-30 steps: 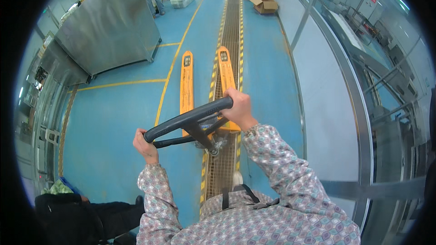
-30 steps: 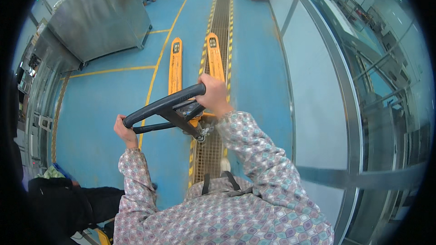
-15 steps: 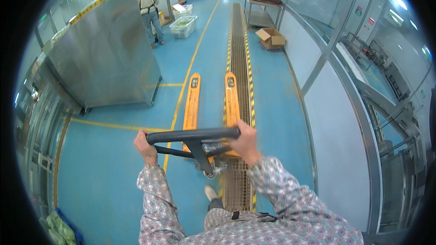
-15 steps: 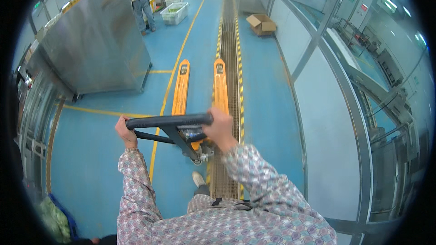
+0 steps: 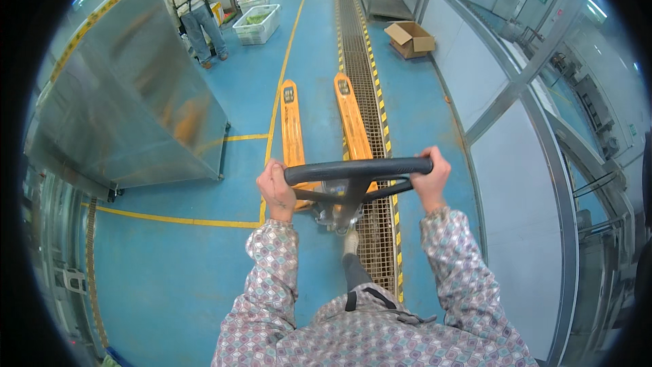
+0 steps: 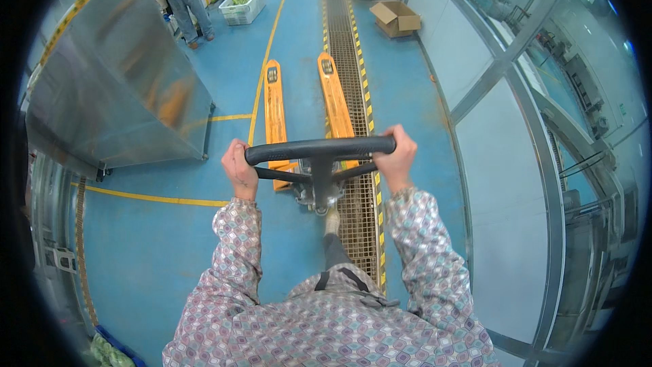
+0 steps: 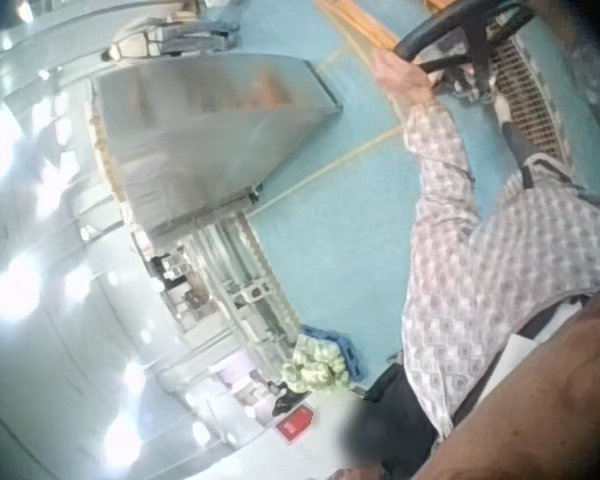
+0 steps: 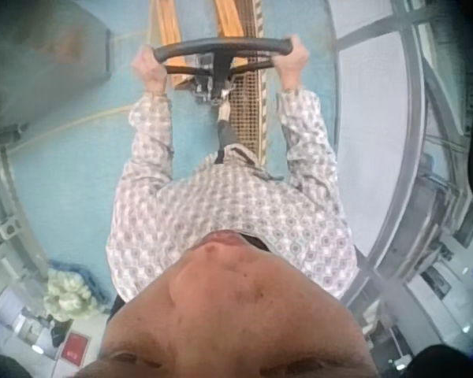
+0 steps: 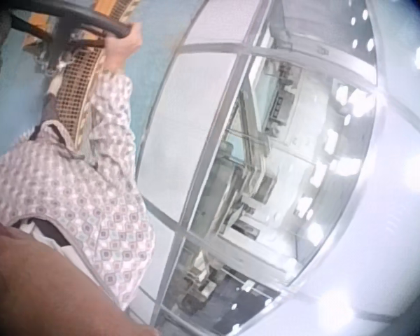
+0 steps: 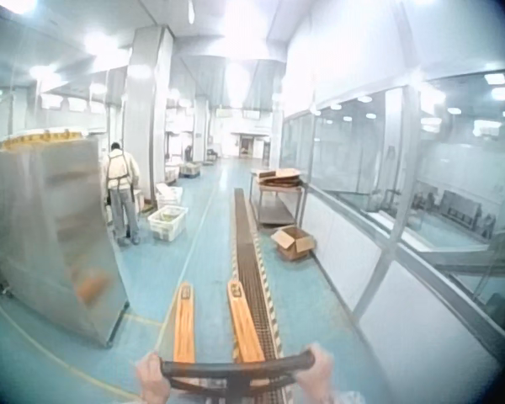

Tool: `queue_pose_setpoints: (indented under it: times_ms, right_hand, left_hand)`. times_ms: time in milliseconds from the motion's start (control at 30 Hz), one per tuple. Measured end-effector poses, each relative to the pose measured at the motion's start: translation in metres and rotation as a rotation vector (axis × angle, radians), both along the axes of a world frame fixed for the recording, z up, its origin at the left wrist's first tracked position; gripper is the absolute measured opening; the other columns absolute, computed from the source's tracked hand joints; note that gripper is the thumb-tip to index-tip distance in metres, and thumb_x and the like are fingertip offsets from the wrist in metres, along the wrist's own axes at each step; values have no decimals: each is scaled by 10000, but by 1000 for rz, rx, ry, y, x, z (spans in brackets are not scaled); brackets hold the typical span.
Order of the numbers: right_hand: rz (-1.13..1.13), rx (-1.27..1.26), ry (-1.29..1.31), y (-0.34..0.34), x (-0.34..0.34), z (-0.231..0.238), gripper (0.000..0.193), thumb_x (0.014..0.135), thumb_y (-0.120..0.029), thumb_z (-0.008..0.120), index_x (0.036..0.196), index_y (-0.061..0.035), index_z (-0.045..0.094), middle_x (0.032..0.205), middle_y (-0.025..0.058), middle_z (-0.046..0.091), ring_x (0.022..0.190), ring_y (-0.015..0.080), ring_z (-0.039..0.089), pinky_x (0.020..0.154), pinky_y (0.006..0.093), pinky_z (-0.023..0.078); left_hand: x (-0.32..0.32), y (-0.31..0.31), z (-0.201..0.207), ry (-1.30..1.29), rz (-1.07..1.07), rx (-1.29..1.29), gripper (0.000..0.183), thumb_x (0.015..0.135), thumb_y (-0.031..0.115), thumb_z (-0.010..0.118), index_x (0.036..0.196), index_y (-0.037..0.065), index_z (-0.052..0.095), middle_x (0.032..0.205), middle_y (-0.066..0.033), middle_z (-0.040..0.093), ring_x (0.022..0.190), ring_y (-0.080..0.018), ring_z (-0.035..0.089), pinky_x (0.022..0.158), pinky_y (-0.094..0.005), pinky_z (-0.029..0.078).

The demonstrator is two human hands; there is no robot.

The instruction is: The person walks through a commercial kitchen, operates a yellow pallet jack, and moves several crates of vegetables including mushrooms, tomatoes, and leafy greens. The person lifts and places the crates onto the pallet jack and repositions them within the workspace.

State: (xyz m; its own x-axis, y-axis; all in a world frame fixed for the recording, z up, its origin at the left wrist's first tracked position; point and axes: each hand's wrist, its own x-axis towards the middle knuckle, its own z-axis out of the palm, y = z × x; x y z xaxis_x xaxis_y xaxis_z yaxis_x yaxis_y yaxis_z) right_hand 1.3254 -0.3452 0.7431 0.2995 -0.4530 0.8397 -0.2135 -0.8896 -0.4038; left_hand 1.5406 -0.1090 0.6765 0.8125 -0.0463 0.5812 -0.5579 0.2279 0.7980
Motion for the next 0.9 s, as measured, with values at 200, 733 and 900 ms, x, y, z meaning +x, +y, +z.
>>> queue_pose_setpoints:
  times_ms: [200,733,900]
  right_hand:
    - [128,-153,7,56,10,-6,237,710,-44,804,818,-65,595,727,128,656,667,326,686,628,388,532]
    - [181,-123,43,67,89,-57,233,694,-38,797,838,-45,613,759,159,671,684,346,680,636,394,523]
    - [31,-76,-41,109,57,-132,233,699,-47,825,811,-47,621,703,151,638,632,326,665,619,385,525]
  left_hand:
    - [-4,98,-44,34,38,-72,354,988,215,428,751,-31,523,609,-123,454,570,-192,455,555,-387,358]
    - [39,111,-101,2,129,-30,342,1003,198,410,788,-22,559,608,-149,500,535,-233,492,547,-406,385]
    - [102,93,-116,99,-113,-38,353,1002,213,431,771,-27,550,626,-123,465,593,-206,460,564,-372,370]
